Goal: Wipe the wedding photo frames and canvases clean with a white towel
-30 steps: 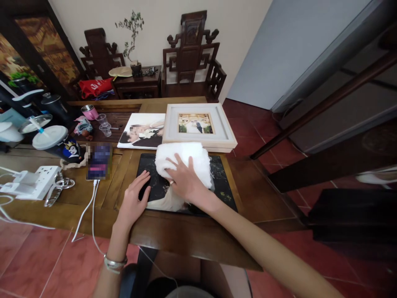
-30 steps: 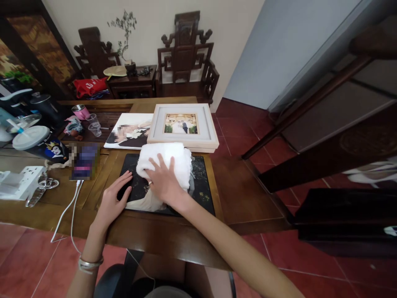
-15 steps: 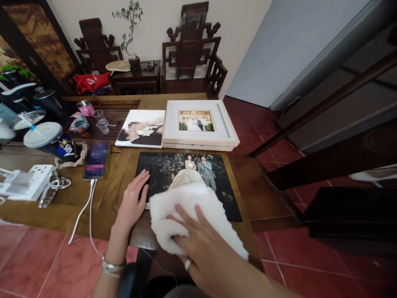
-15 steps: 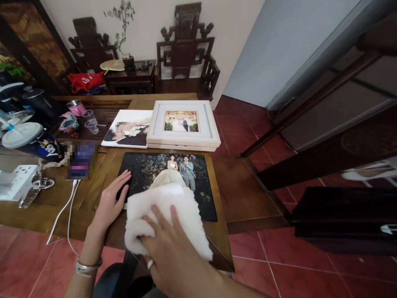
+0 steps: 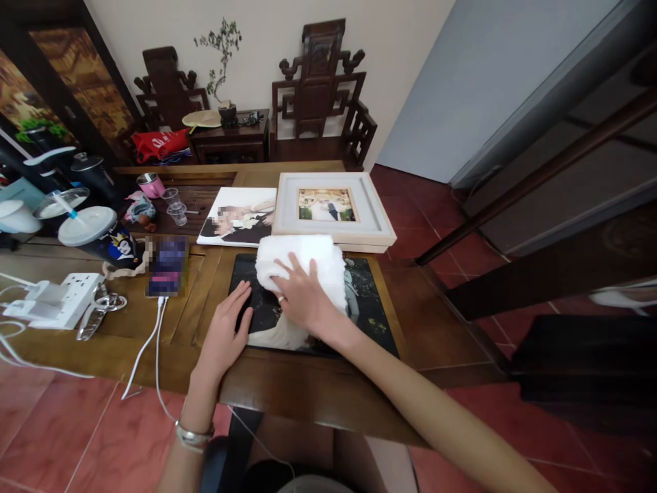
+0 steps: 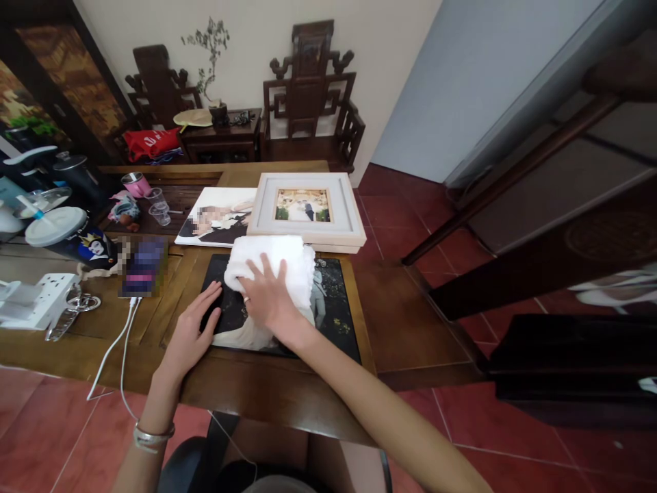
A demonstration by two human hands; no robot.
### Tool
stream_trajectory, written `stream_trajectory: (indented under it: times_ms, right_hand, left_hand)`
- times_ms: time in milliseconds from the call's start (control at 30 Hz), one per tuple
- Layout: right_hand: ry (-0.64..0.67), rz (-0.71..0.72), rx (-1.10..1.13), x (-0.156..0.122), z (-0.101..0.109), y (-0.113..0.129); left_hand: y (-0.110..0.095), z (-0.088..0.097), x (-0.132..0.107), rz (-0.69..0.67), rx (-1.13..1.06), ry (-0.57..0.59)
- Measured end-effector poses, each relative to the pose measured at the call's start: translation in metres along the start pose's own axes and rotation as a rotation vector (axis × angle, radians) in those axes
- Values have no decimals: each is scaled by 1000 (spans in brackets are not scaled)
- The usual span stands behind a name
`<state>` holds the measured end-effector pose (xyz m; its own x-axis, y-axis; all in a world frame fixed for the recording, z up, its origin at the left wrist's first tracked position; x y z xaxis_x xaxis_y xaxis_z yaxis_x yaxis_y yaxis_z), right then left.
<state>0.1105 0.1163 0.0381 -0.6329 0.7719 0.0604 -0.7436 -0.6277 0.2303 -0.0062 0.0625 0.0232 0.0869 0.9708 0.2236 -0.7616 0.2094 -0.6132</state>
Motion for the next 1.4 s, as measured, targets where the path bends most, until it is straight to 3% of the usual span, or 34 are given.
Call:
stream_trajectory:
  times_ms: [100,267,367,500,600,700,833,967,1067,1200,1400]
  right_hand:
    - [68,13,28,-28,-7,19]
    - [148,110,199,-96,-8,58]
    - [190,168,282,-121,-4,65]
    - [127,130,284,-106,6,43]
    - [82,27,187,-68,7,21]
    - [91,-13,88,-31,3,18]
    - [60,201,85,-20,-1,51]
    - [111,440,210,-61,-2,76]
    - [106,429,336,-97,9,64]
    - [-7,286,328,-130,27,21]
    - [-78,28,163,-135,31,-49]
  left_hand:
    - [-1,-5,-1,19,77,52]
    - [0,-12,1,36,186,98]
    - [4,-11,4,53,156,98]
    - [10,-6,6,98,27,64]
    - [7,-3,7,90,-20,48]
    - [-1,5,8,63,-80,9]
    - [-8,21,10,25,-154,-80]
    - [-5,25,12,12,-135,-98]
    - [-2,20,15,1,-64,-63]
    - [-2,11,19,-38,33,-3]
    - [-7,4,23,-127,41,65]
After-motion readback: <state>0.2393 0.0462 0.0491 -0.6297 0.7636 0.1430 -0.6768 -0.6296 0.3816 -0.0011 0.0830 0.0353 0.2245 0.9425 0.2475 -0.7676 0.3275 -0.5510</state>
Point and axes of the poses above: each hand's wrist, its own x-axis towards the middle knuckle, its own z-axis out of the back of the hand, y = z × x, the point moved 9 cm from there along x, towards the middle knuckle, and after that the axes turned 7 degrees about z, right-handed, at the moved point
